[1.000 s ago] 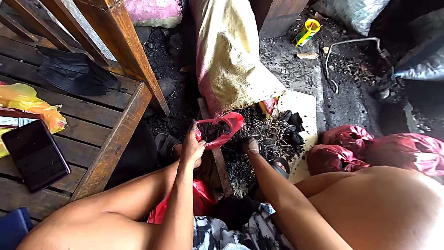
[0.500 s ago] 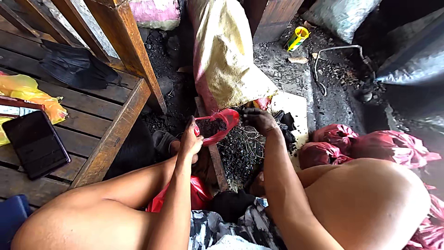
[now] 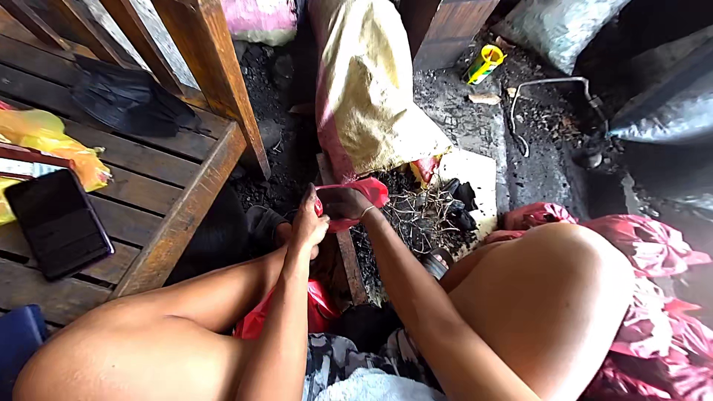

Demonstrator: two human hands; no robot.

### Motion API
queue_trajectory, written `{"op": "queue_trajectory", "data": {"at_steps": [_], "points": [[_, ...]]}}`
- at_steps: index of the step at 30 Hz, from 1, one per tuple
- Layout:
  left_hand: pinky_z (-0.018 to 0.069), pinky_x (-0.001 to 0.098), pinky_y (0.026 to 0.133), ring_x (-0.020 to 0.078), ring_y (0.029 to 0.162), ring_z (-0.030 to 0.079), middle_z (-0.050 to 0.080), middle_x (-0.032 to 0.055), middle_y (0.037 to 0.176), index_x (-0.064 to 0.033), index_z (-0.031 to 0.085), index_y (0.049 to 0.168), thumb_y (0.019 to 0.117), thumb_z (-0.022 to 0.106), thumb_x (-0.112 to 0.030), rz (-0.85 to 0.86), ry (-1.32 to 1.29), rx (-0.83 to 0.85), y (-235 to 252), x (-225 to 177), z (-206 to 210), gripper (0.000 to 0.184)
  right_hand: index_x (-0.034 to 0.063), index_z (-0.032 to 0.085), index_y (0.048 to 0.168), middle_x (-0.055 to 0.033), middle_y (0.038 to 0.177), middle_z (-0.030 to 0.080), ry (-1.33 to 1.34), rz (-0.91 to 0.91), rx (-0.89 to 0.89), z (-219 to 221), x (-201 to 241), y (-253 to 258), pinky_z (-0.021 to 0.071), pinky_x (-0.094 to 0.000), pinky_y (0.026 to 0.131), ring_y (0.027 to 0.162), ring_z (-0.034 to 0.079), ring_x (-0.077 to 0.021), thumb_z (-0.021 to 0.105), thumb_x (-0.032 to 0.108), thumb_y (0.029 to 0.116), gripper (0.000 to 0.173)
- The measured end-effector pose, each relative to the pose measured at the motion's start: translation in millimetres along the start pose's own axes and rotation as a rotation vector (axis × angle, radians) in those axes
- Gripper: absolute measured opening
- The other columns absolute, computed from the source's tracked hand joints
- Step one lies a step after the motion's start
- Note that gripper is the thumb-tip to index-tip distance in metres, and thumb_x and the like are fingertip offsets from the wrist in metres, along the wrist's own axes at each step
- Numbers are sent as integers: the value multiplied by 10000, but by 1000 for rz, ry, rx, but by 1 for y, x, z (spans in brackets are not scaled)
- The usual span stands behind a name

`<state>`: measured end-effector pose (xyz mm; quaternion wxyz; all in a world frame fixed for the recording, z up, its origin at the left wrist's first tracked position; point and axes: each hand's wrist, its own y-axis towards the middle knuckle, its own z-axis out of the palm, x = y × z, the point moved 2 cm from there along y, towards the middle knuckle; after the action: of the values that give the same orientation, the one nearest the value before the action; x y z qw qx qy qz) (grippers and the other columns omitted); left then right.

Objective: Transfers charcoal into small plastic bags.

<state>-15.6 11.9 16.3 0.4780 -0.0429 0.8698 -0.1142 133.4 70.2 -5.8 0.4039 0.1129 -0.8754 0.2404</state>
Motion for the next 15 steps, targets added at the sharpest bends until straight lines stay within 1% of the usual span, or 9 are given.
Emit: {"op": "queue_trajectory", "data": {"at_steps": [2,4,5,7,9,10,12,14,15], "points": [[376,552,1175,351,1454,427,360,190,1627,-69,250,1628,861,695,42,26,-10,-16,1,4,3,894,20,693,1281,-140,1230,716,196,-117,3,-12,-1,-16,540,-435,989,1100,681,-199,612,117,1021,289],[368,552,1181,363,1458,420,356,210,1625,-38,249,1623,855,693,54,58,-25,-29,2,9,5,892,-20,684,1260,-129,1266,702,430,-184,-106,-36,-8,-32,536,-367,1010,1142,662,-154,548,59,1022,285],[350,528,1197,347,1467,411,356,214,1622,-30,246,1621,853,684,63,60,-32,-32,5,10,4,889,-31,679,1237,-133,1244,709,530,-167,-195,-49,-16,-39,550,-372,998,1135,672,-167,517,57,1029,278],[342,505,1205,327,1469,410,360,213,1620,-31,245,1622,852,671,63,66,-46,-47,10,9,4,884,-21,654,1175,-134,1119,739,656,-46,-361,-72,-45,-53,602,-392,907,1025,723,-198,487,101,1056,239],[366,520,1186,341,1446,438,374,217,1611,-38,240,1625,863,679,49,76,-45,-51,12,6,5,884,-37,648,1172,-153,1051,728,604,111,-447,-79,-89,-66,608,-401,859,929,718,-205,502,131,1066,247],[396,549,1158,364,1420,467,396,223,1596,-41,248,1623,869,687,38,84,-32,-58,12,5,6,876,-46,650,1210,-171,1071,720,534,202,-434,-71,-111,-72,593,-413,862,928,703,-214,512,147,1070,275],[396,573,1153,371,1421,466,401,216,1595,-54,258,1623,874,689,36,81,-5,-58,10,1,8,869,-11,641,1296,-190,1166,700,408,354,-328,-40,-153,-76,555,-462,903,997,679,-254,529,217,1077,336],[399,578,1149,357,1419,473,411,196,1595,-79,267,1626,870,689,34,66,16,-56,7,1,10,873,56,636,1355,-179,1296,672,338,422,-258,-7,-179,-76,513,-515,999,1154,650,-295,562,258,1068,358],[400,581,1146,355,1418,472,413,190,1596,-87,266,1628,867,688,39,57,17,-54,5,2,10,879,65,637,1369,-182,1342,659,294,454,-273,2,-181,-78,476,-546,1055,1230,626,-320,579,242,1063,358]]}}
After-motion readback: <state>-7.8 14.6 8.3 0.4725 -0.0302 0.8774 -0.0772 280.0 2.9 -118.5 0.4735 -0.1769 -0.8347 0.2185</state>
